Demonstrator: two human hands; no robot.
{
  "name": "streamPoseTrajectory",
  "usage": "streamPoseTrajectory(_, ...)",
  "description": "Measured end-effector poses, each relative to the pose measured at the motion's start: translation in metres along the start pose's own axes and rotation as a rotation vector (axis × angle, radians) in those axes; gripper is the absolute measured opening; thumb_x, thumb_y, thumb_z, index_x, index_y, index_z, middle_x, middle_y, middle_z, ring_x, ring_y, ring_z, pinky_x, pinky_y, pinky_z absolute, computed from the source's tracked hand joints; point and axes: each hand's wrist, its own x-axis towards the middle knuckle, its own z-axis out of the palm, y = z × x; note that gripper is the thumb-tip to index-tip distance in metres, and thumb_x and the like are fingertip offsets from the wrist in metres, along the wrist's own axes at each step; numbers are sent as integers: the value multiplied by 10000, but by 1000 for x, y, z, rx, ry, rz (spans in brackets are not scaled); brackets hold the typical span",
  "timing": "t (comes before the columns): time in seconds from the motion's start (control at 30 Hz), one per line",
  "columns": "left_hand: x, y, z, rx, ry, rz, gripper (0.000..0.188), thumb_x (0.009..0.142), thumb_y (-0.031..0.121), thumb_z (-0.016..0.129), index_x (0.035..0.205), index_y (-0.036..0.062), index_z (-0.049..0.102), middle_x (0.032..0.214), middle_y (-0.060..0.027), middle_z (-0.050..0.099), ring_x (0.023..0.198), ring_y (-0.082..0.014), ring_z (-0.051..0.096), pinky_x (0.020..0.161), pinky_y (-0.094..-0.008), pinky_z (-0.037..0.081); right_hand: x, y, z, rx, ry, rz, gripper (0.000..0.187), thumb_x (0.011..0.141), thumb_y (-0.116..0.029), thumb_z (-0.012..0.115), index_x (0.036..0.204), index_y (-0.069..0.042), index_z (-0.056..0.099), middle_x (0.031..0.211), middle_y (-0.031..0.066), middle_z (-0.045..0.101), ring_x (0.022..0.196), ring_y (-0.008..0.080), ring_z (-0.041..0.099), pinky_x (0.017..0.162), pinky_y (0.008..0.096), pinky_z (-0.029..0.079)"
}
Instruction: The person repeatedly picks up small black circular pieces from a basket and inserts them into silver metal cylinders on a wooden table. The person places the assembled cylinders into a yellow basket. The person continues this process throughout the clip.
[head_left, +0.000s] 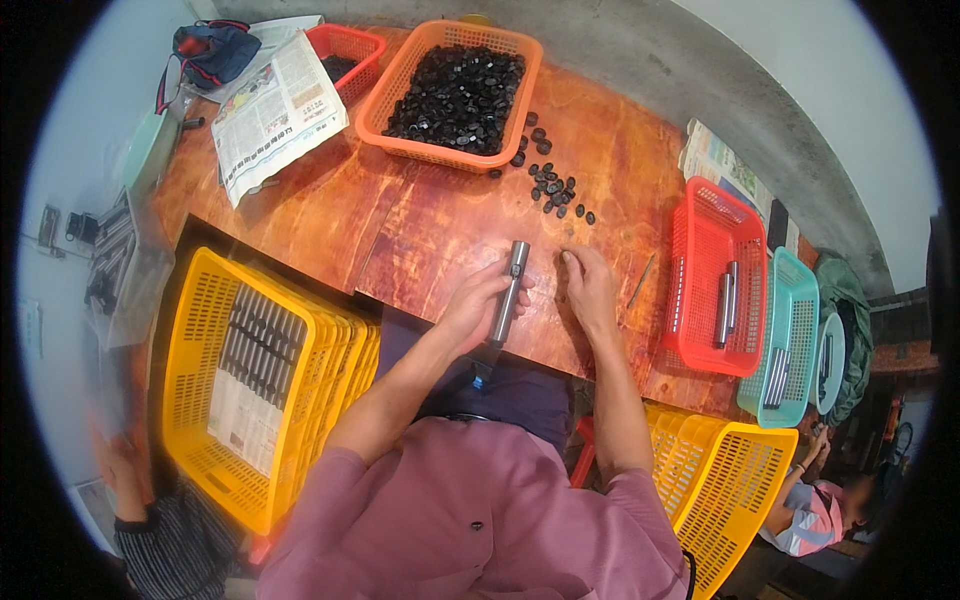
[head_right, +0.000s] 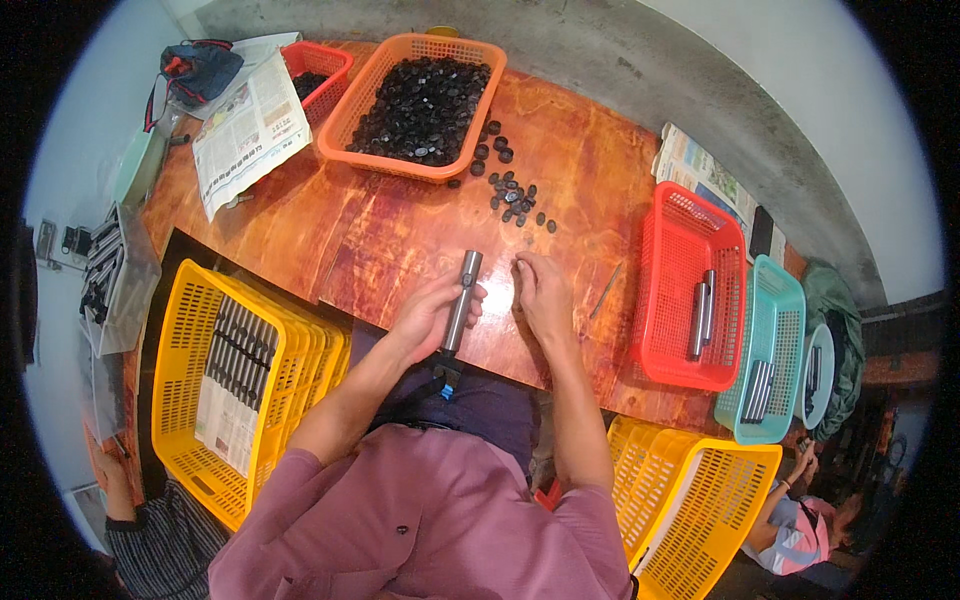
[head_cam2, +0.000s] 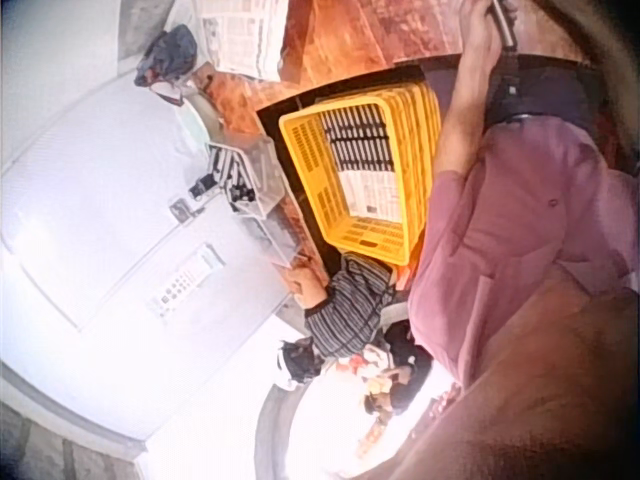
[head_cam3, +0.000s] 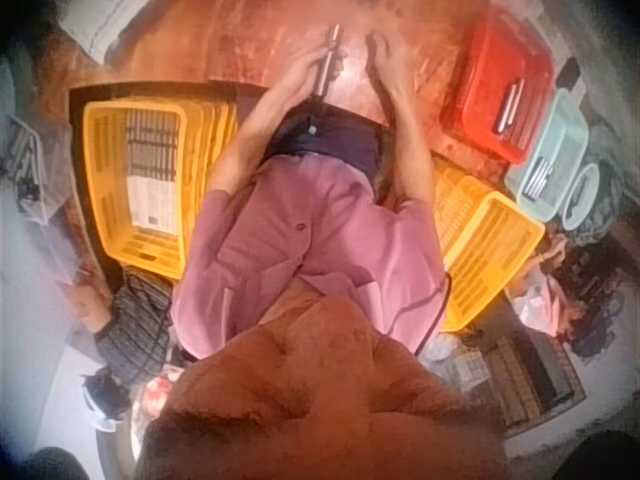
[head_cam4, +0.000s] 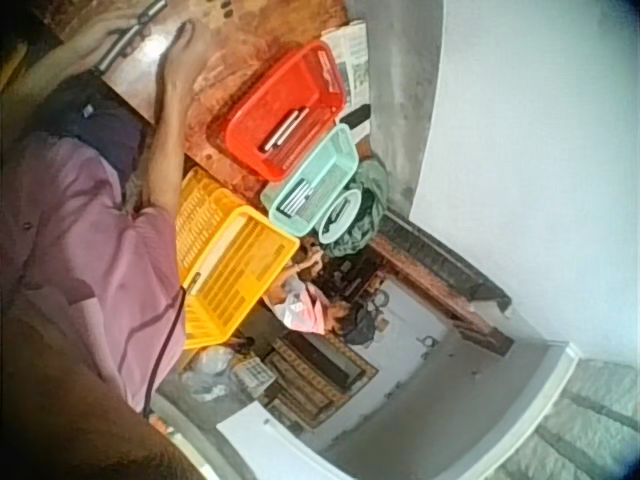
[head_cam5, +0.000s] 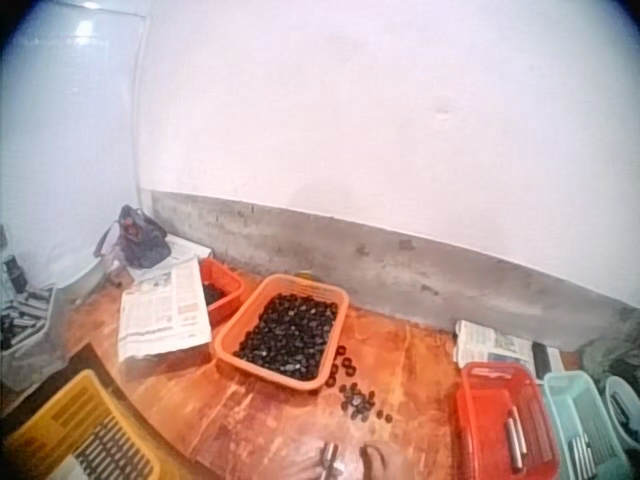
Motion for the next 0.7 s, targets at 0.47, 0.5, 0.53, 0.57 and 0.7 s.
streamPoseTrajectory(0.47,-2,1,-1,-26,-15,-22,454,1032,126,482,1461,-16,442,1197,-155,632,945,-206,645,826,-335,540,13,3,-32,9,-246,19,242,865,-11,684,1104,-33,716,984,153,634,938,334,651,835,405,515)
streamPoseTrajectory(0.5,-1,1,0,-44,-11,-28,456,1034,129,483,1463,-17,439,1208,-160,631,947,-208,646,826,-338,541,13,1,-34,-2,-317,12,259,856,-1,689,1112,-36,714,990,151,631,945,333,648,836,405,516)
streamPoseTrajectory(0.53,-1,1,-1,-40,-14,-33,457,1035,129,484,1465,-17,436,1214,-163,630,952,-210,646,827,-340,543,14,3,-33,-37,-322,-15,262,856,-3,690,1114,-38,711,996,152,630,950,334,646,838,405,516)
streamPoseTrajectory(0.57,0,1,-1,-36,-18,-37,459,1035,129,484,1467,-17,433,1219,-167,629,958,-212,646,828,-343,544,15,8,-31,-72,-327,-43,264,856,-5,692,1117,-41,708,1003,153,629,954,335,643,840,405,516)
streamPoseTrajectory(0.7,1,1,-2,9,-25,-50,482,1040,121,480,1496,-13,403,1224,-176,624,978,-219,645,835,-347,547,16,10,-26,-117,-284,-48,252,855,-41,710,1107,-27,700,994,164,634,953,338,650,842,414,520)
